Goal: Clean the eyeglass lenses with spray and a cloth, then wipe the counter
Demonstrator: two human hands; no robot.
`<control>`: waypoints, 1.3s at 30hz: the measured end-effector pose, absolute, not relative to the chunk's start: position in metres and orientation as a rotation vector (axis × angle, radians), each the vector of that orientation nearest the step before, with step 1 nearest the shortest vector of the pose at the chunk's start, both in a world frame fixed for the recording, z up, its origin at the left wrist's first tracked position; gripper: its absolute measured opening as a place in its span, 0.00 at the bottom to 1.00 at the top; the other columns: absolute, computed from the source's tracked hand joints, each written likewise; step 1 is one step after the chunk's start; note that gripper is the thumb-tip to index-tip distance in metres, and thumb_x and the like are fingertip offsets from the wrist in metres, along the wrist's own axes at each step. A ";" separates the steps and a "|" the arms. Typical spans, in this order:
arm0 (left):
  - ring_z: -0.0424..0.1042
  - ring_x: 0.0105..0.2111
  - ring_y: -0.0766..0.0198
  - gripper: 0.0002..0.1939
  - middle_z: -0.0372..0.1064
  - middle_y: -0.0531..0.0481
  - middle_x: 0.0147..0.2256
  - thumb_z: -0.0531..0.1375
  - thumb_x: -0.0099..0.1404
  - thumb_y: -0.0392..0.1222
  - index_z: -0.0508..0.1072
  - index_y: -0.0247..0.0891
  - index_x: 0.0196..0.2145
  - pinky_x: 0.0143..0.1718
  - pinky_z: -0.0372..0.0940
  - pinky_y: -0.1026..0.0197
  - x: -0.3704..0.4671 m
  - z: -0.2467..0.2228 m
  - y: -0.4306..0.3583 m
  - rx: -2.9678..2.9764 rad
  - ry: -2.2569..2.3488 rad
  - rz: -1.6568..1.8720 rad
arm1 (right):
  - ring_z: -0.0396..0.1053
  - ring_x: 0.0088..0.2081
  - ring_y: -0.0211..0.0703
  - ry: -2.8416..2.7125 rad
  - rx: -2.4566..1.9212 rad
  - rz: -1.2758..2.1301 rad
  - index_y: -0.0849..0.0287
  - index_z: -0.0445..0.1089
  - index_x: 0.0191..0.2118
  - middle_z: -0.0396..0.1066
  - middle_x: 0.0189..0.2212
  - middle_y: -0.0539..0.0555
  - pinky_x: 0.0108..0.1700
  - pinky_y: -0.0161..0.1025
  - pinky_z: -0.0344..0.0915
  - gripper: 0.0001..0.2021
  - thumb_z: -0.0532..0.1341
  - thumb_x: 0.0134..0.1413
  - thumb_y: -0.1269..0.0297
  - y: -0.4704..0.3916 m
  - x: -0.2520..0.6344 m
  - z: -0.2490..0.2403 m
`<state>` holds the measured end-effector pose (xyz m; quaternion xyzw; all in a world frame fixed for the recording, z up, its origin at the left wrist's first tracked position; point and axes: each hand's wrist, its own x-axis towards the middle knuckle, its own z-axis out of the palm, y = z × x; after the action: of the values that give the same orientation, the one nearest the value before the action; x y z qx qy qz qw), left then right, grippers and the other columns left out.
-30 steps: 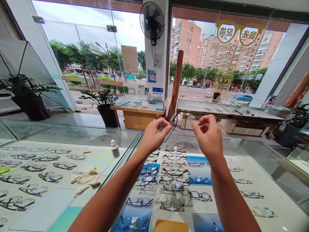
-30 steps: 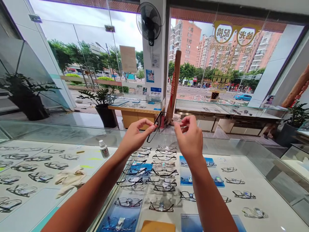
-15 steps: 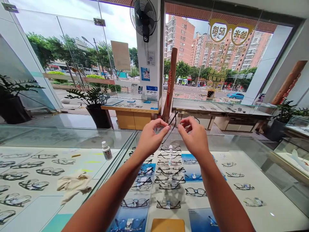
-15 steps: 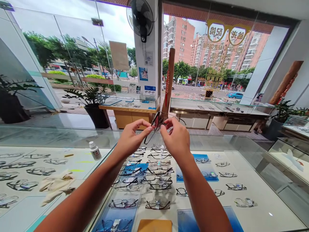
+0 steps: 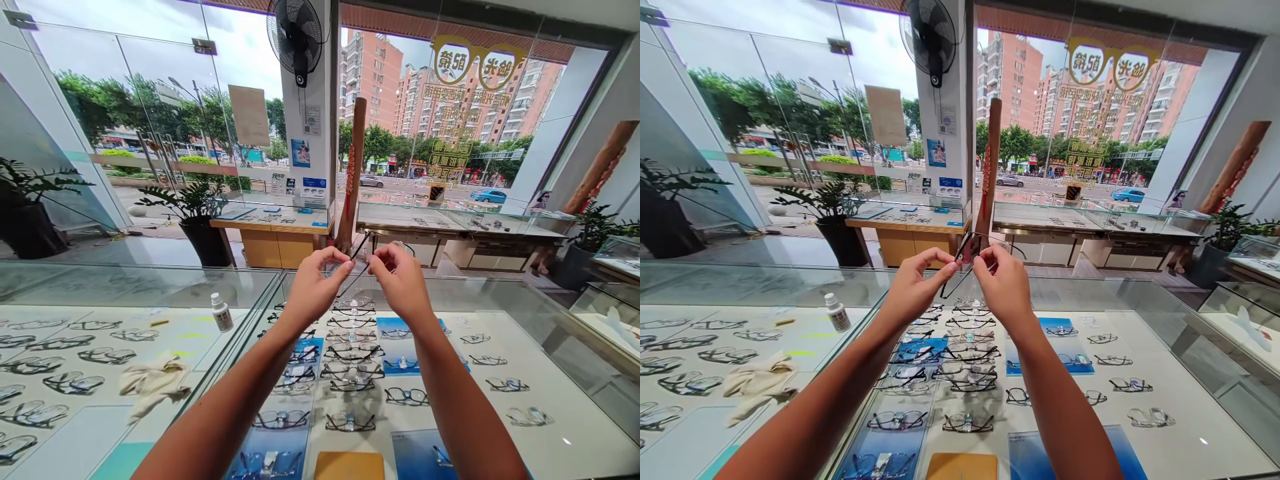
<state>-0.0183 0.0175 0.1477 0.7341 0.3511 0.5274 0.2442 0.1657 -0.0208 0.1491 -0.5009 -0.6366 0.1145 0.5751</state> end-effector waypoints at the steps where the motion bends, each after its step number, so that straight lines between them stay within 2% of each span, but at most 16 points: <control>1: 0.74 0.42 0.55 0.13 0.79 0.47 0.37 0.66 0.66 0.53 0.78 0.40 0.34 0.49 0.64 0.54 -0.019 0.148 0.019 1.968 0.943 1.456 | 0.72 0.31 0.45 -1.478 -1.179 0.277 0.55 0.72 0.35 0.77 0.29 0.51 0.35 0.40 0.65 0.10 0.61 0.62 0.54 -0.019 0.167 0.148; 4: 0.75 0.41 0.56 0.13 0.80 0.46 0.37 0.68 0.64 0.53 0.78 0.40 0.33 0.49 0.65 0.54 -0.021 0.150 0.023 1.776 0.850 1.513 | 0.73 0.32 0.46 -1.431 -1.186 0.332 0.54 0.70 0.34 0.76 0.29 0.51 0.34 0.39 0.65 0.10 0.62 0.60 0.54 -0.014 0.174 0.146; 8: 0.77 0.46 0.55 0.15 0.81 0.46 0.38 0.73 0.57 0.53 0.79 0.39 0.32 0.51 0.67 0.54 -0.024 0.155 0.030 1.473 0.704 1.576 | 0.72 0.31 0.46 -1.346 -1.168 0.372 0.55 0.69 0.35 0.76 0.29 0.52 0.33 0.39 0.65 0.10 0.62 0.58 0.53 -0.009 0.183 0.146; 12: 0.77 0.48 0.54 0.20 0.82 0.44 0.42 0.77 0.50 0.54 0.80 0.38 0.32 0.47 0.68 0.58 -0.029 0.159 0.038 1.247 0.652 1.597 | 0.69 0.28 0.44 -1.246 -1.153 0.387 0.56 0.69 0.36 0.75 0.28 0.51 0.33 0.39 0.64 0.11 0.62 0.58 0.52 -0.006 0.189 0.147; 15: 0.78 0.46 0.58 0.23 0.82 0.44 0.44 0.80 0.45 0.52 0.81 0.37 0.34 0.43 0.67 0.61 -0.028 0.158 0.043 1.083 0.593 1.626 | 0.67 0.26 0.43 -1.238 -1.165 0.406 0.56 0.69 0.35 0.74 0.27 0.51 0.33 0.39 0.63 0.13 0.61 0.60 0.51 -0.005 0.189 0.146; 18: 0.78 0.42 0.61 0.24 0.82 0.46 0.40 0.81 0.42 0.51 0.81 0.37 0.33 0.41 0.68 0.62 -0.024 0.154 0.045 1.032 0.535 1.682 | 0.67 0.28 0.44 -1.280 -1.265 0.282 0.56 0.71 0.37 0.73 0.28 0.51 0.34 0.40 0.61 0.14 0.61 0.63 0.49 -0.009 0.185 0.146; 23: 0.78 0.41 0.61 0.20 0.82 0.47 0.38 0.81 0.47 0.51 0.82 0.38 0.32 0.43 0.70 0.60 -0.018 0.148 0.045 1.160 0.494 1.774 | 0.68 0.32 0.46 -1.267 -1.231 -0.231 0.56 0.74 0.45 0.73 0.31 0.51 0.37 0.43 0.60 0.12 0.62 0.65 0.54 -0.028 0.173 0.154; 27: 0.78 0.48 0.57 0.14 0.81 0.44 0.47 0.78 0.55 0.49 0.83 0.39 0.32 0.53 0.69 0.56 -0.019 0.147 0.037 1.368 0.471 1.696 | 0.72 0.44 0.52 -1.604 -1.037 -0.141 0.55 0.76 0.53 0.77 0.43 0.55 0.47 0.48 0.67 0.14 0.63 0.68 0.56 -0.035 0.160 0.153; 30: 0.75 0.56 0.51 0.12 0.78 0.41 0.56 0.76 0.57 0.49 0.83 0.38 0.31 0.60 0.65 0.50 -0.021 0.148 0.024 1.505 0.485 1.562 | 0.70 0.56 0.57 -1.766 -0.980 -0.050 0.54 0.73 0.61 0.75 0.55 0.58 0.59 0.54 0.66 0.19 0.65 0.68 0.58 -0.032 0.151 0.147; 33: 0.73 0.59 0.46 0.11 0.76 0.40 0.58 0.77 0.56 0.47 0.84 0.38 0.30 0.64 0.62 0.46 -0.025 0.151 0.011 1.530 0.501 1.459 | 0.69 0.59 0.58 -1.784 -0.943 -0.038 0.56 0.73 0.60 0.75 0.57 0.59 0.62 0.55 0.65 0.18 0.64 0.69 0.59 -0.032 0.144 0.142; 39: 0.70 0.63 0.43 0.10 0.78 0.39 0.57 0.77 0.54 0.46 0.85 0.39 0.30 0.69 0.57 0.43 -0.043 0.149 -0.012 1.431 0.526 1.354 | 0.74 0.54 0.56 -1.823 -0.846 0.051 0.55 0.77 0.51 0.79 0.51 0.58 0.58 0.53 0.69 0.10 0.62 0.71 0.61 -0.047 0.128 0.139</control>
<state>-0.0429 -0.0115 0.1490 0.5979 0.2199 0.5656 0.5236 0.1284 -0.0466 0.1388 -0.3554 -0.7655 0.0212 0.5360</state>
